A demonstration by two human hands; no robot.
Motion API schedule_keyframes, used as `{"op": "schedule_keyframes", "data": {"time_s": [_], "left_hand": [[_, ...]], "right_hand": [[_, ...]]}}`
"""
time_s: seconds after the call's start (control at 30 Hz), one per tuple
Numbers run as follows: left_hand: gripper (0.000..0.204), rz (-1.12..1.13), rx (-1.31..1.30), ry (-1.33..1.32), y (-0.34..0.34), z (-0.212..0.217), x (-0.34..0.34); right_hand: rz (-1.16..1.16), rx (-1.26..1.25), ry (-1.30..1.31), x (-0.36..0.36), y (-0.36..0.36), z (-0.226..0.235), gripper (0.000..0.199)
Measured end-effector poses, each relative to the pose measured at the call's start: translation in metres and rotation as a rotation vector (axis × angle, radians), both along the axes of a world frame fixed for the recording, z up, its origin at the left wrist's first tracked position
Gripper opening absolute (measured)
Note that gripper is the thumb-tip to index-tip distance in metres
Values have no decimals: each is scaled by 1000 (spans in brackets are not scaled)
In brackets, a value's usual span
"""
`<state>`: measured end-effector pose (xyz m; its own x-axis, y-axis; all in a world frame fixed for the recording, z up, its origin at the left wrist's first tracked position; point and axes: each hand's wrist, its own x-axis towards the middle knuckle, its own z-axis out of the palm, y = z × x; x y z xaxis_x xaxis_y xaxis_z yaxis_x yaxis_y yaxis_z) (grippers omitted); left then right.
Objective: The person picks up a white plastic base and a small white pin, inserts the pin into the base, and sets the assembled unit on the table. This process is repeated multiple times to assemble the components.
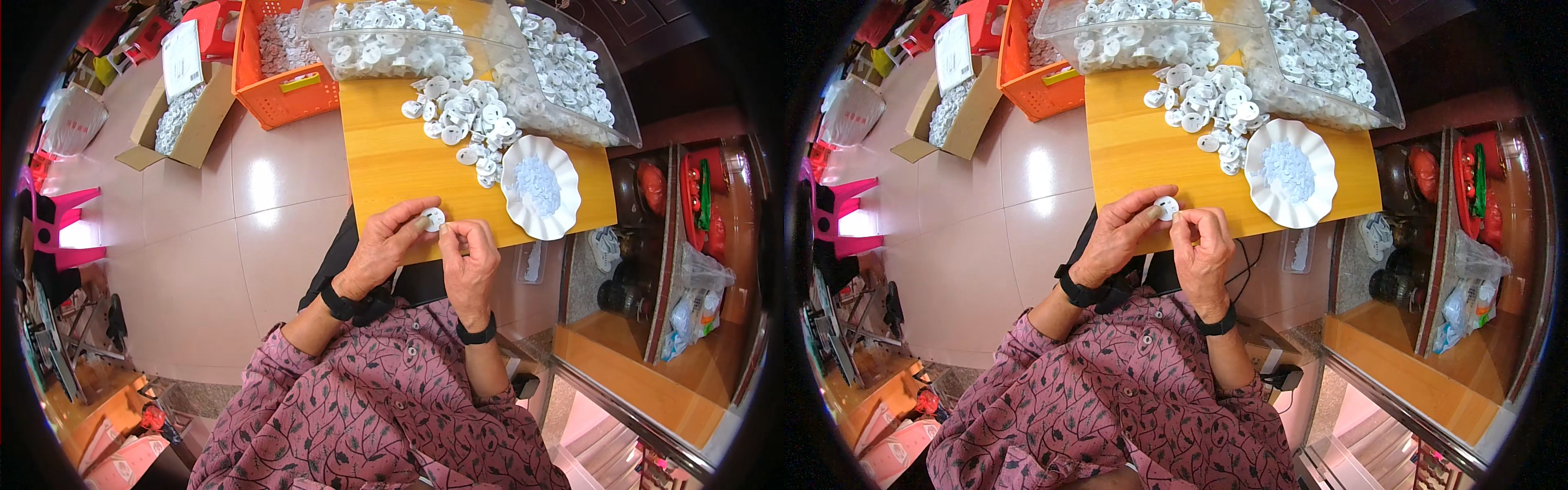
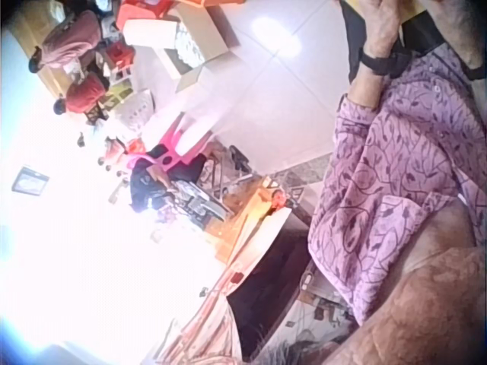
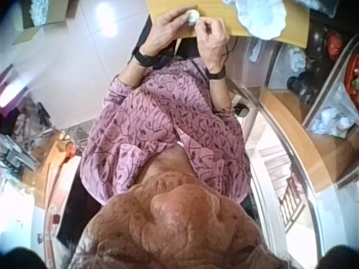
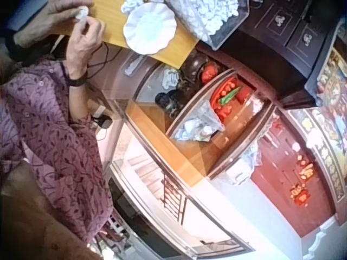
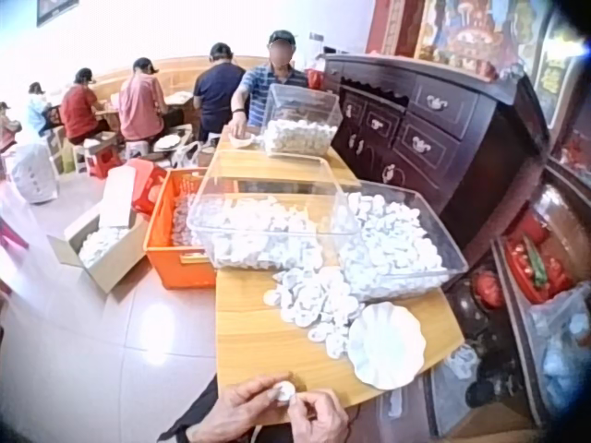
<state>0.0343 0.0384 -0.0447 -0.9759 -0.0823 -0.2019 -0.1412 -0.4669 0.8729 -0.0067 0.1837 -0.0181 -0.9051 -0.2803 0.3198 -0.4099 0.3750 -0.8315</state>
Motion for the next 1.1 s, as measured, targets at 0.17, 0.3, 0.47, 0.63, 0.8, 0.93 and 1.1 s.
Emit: {"op": "schedule_keyframes", "data": {"time_s": [0.17, 0.3, 0.47, 0.63, 0.8, 0.93, 1.1], "left_hand": [[34, -23, 89, 23, -3, 0, 1], [38, -17, 221, 2, -3, -4, 1], [38, -8, 266, -9, -2, -7, 1], [37, 16, 291, 24, -2, -8, 1], [36, 1, 229, 23, -3, -6, 2], [35, 2, 208, 32, -4, -8, 2], [34, 4, 109, 60, -4, -6, 2]], "right_hand": [[-23, -2, -44, -1, 1, 0, 8], [-12, 26, -40, 0, 1, 5, 8], [14, 53, 34, 1, 0, 5, 9], [11, 63, 64, 3, 0, 5, 10], [13, 83, 88, 3, -1, 6, 12], [19, 94, 101, 4, -1, 7, 13], [19, 109, 137, 3, -2, 5, 13]]}}
